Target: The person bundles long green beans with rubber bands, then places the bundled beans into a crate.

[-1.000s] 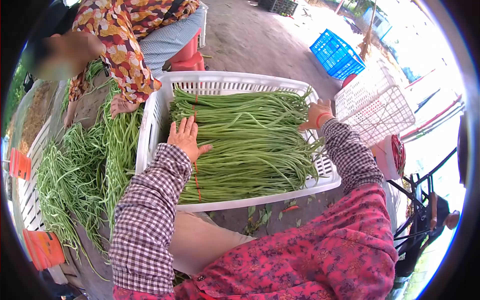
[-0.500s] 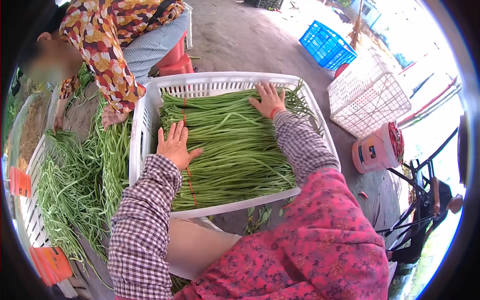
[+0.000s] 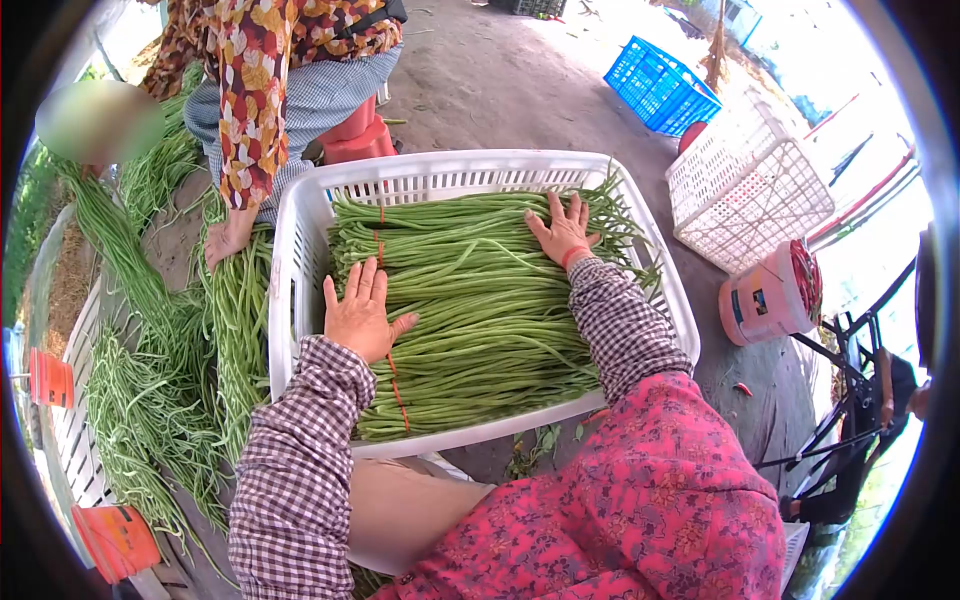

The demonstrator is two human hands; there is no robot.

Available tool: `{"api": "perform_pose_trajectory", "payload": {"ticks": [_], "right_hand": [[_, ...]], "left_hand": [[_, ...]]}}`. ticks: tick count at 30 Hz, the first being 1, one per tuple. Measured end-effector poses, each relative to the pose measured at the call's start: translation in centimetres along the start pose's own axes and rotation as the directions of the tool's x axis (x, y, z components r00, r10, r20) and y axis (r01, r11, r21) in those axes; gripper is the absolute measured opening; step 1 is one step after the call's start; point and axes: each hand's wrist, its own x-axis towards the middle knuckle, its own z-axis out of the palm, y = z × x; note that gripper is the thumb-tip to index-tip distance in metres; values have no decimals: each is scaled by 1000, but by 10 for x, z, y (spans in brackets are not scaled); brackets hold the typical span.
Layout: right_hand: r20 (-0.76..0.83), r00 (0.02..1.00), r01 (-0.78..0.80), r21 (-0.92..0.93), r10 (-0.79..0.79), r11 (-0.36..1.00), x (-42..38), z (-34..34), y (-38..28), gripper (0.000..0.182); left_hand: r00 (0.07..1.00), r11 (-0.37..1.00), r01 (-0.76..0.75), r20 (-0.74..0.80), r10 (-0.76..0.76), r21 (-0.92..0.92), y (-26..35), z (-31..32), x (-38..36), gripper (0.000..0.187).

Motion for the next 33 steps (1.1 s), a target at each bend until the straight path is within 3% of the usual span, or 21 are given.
{"api": "perform_pose_trajectory", "payload": {"ticks": [3, 4, 7, 8, 11, 14, 17, 18, 20, 21, 22, 24, 28, 31, 32, 33], "right_hand": [[17, 999, 48, 97, -50, 994, 14, 7, 13, 59], [-7, 999, 40, 117, -39, 992, 16, 8, 15, 49], [-38, 994, 111, 132, -107, 985, 22, 12, 19, 45], [-50, 992, 125, 134, -119, 983, 26, 17, 21, 45], [-68, 988, 151, 158, -142, 976, 33, 26, 18, 45], [-65, 991, 128, 179, -118, 976, 28, 18, 20, 46], [-159, 983, 102, 35, -95, 994, 19, -1, -3, 49], [-395, 874, 260, -107, -282, 959, 4, -15, -17, 44], [-124, 897, 438, 124, -424, 890, -9, -29, -30, 36], [-4, 862, 491, 259, -507, 832, -11, -31, -37, 33], [87, 835, 524, 171, -543, 834, -14, -27, -42, 31], [281, 775, 592, -6, -567, 806, -23, -15, -43, 29], [172, 786, 526, 320, -594, 788, -28, -29, -30, 25], [67, 736, 621, 328, -674, 712, -43, -34, -22, 22], [-24, 600, 786, 205, -800, 583, -39, -38, -15, 20], [-2, 593, 793, 173, -805, 584, -36, -41, -3, 21]], "left_hand": [[1000, 1000, -1, 13, 1, -1, 1, -2, 1, 83], [984, 999, -29, -178, 31, 13, 4, -4, -3, 71], [995, 975, 75, 78, -59, -208, 2, -55, 8, 55], [991, 973, 65, -103, -90, -223, -2, -51, 16, 40], [879, 993, -85, -476, 34, -85, -10, -20, 57, 41], [849, 999, -20, -528, 31, 28, -4, 3, 94, 49], [980, 993, 55, -184, -73, -101, -7, 3, 93, 61], [987, 993, 67, -137, -81, -101, -6, 2, 92, 70], [985, 994, 69, -150, -81, -85, -3, 5, 87, 70], [983, 995, 72, -165, -83, -71, -3, 1, 85, 70], [991, 991, 95, -87, -103, -95, -1, -6, 84, 68], [992, 991, 89, -83, -97, -102, -3, -8, 82, 67], [982, 993, 71, -171, -87, -94, -3, 1, 82, 65], [980, 993, 78, -177, -92, -85, -3, 0, 78, 62], [981, 993, 82, -170, -95, -83, -2, 0, 76, 62], [982, 993, 81, -165, -94, -84, 0, -3, 74, 61]]}}
